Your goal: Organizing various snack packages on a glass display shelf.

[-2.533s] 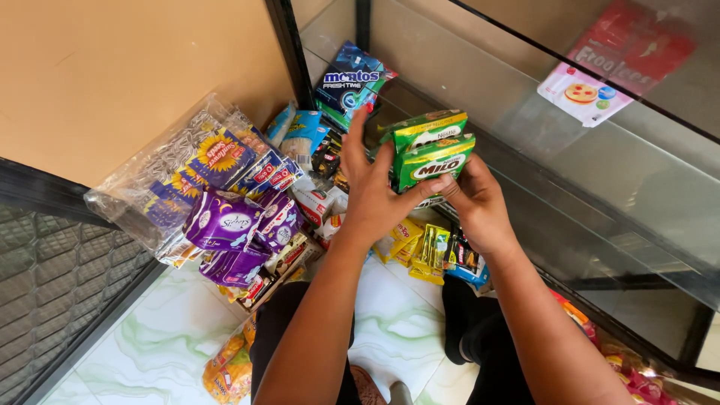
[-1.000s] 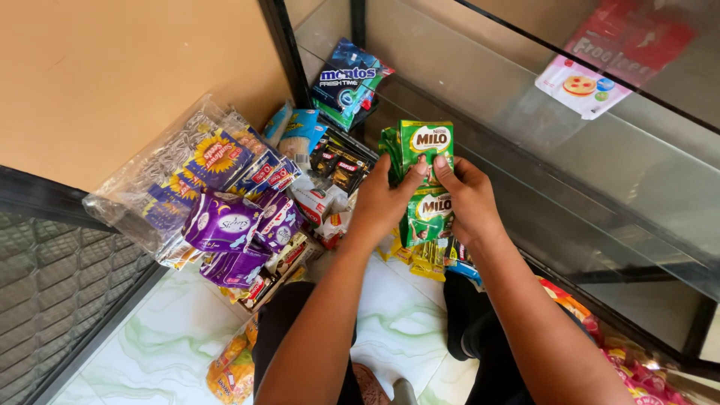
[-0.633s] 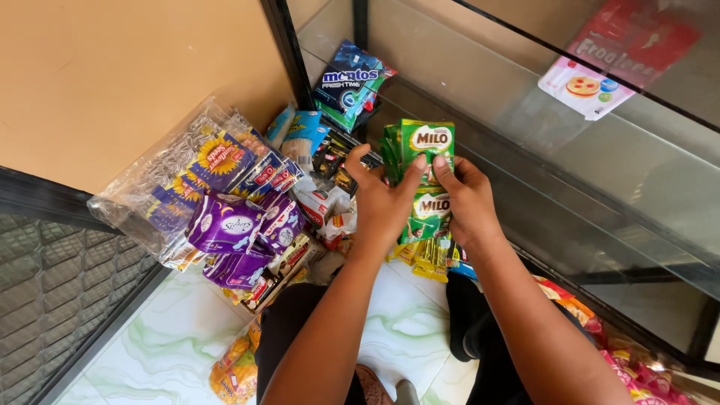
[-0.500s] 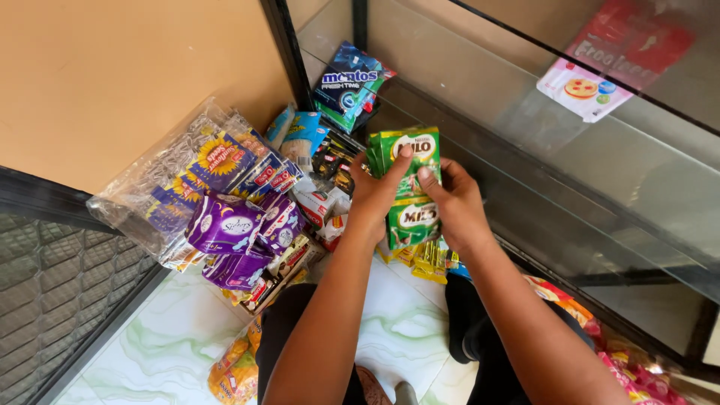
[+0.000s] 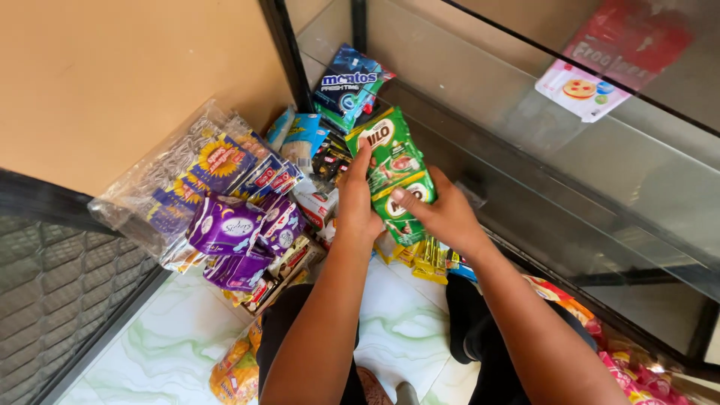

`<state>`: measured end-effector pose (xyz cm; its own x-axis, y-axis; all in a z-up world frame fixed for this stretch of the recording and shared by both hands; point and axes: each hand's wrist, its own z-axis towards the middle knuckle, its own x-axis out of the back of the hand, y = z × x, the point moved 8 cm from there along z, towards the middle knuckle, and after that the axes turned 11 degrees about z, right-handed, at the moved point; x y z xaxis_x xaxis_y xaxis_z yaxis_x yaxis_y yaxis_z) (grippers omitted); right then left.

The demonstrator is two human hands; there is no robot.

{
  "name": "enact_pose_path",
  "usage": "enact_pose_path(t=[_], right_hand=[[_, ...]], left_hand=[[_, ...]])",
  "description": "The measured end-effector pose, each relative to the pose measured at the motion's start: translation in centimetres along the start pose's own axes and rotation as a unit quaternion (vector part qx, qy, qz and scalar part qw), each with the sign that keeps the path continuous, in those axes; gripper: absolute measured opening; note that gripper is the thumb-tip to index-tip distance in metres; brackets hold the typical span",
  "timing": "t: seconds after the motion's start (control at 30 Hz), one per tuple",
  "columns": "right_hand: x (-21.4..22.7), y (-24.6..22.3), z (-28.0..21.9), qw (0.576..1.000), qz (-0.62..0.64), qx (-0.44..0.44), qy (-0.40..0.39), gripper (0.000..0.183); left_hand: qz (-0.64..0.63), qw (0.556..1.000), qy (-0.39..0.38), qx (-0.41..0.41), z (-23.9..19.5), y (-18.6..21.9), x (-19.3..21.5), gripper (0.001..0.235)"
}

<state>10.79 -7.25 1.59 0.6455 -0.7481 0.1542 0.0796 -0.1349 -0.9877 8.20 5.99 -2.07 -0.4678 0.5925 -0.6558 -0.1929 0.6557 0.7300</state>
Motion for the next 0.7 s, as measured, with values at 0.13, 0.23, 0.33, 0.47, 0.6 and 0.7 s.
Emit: enact_pose_path(t=[0.13, 0.23, 0.33, 0.47, 0.6, 0.7], right_hand=[[1.0, 2.0, -0.4, 0.993, 0.005, -0.095, 0.066, 0.075], [0.7, 2.5, -0.5, 0.996, 0.060, -0.050, 0.049, 0.074], [0.7, 1.7, -0.6, 0.993, 0.087, -0.058, 0.056, 0.075], [1.4, 3.5, -1.1, 0.970, 0.116, -0.201, 0.069, 0.071], [1.1, 3.2, -0.7, 0.972, 0.168, -0.154, 0.051, 0.067], [1.1, 3.1, -1.3, 0.972, 0.188, -0.136, 0.046, 0.064]], left_hand=[[0.035, 0.999, 0.004, 0.031, -0.2, 0.0, -0.2, 0.043], [0.065, 0.998, -0.012, 0.009, 0.2, 0.0, -0.4, 0.045], [0.045, 0.999, 0.008, -0.012, 0.5, 0.0, 0.7, 0.047], [-0.008, 1.000, 0.016, -0.010, 1.3, 0.0, 1.4, 0.048], [0.006, 1.000, -0.004, 0.012, 1.3, 0.7, 1.1, 0.050], [0.024, 0.999, -0.026, 0.017, 0.6, 1.1, 0.4, 0.051]])
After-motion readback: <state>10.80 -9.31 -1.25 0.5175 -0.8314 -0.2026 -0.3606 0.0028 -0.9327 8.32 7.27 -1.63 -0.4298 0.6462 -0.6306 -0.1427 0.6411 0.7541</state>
